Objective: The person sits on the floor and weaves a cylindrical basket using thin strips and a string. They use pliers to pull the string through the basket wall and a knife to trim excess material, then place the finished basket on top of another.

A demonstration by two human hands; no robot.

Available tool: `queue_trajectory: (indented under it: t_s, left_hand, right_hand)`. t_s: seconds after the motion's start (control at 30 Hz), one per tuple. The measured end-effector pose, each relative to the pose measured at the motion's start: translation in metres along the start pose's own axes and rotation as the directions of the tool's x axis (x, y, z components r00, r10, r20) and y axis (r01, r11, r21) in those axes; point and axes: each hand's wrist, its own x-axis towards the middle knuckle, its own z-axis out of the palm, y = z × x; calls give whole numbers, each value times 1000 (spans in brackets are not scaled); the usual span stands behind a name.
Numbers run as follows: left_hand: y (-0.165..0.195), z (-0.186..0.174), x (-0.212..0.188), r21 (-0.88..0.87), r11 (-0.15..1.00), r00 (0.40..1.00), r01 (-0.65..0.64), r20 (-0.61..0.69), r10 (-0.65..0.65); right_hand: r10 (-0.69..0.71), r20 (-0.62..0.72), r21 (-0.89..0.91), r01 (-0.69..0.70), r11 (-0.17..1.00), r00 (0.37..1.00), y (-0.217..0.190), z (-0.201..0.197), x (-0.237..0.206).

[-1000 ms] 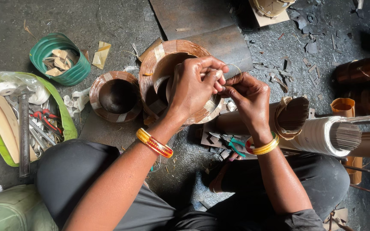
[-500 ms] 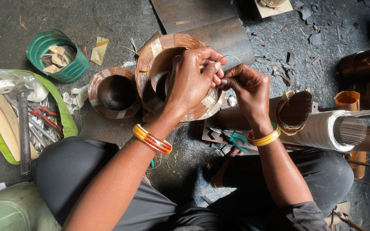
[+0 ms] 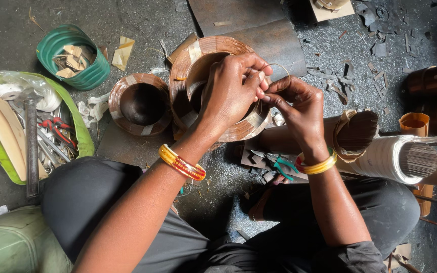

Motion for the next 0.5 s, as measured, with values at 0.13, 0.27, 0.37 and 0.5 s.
queue_trajectory:
  t_s: [0.13, 0.27, 0.37, 0.5]
  left_hand:
    - [3, 0, -3, 203, 978, 989, 53, 127, -80]
    - [6, 1, -7, 136, 989, 996, 51, 66, -60]
    - [4, 2, -7, 93, 992, 995, 82, 48, -87]
    - [-5, 7, -6, 51, 998, 998, 21, 53, -23]
  right_hand:
    - [90, 20, 65, -91, 994, 996, -2, -6, -1]
    - [66, -22, 102, -63, 993, 998, 7, -6, -3]
    - [98, -55, 92, -93, 991, 994, 14, -4, -7]
    - [100, -79, 108, -91, 990, 992, 16, -5, -13]
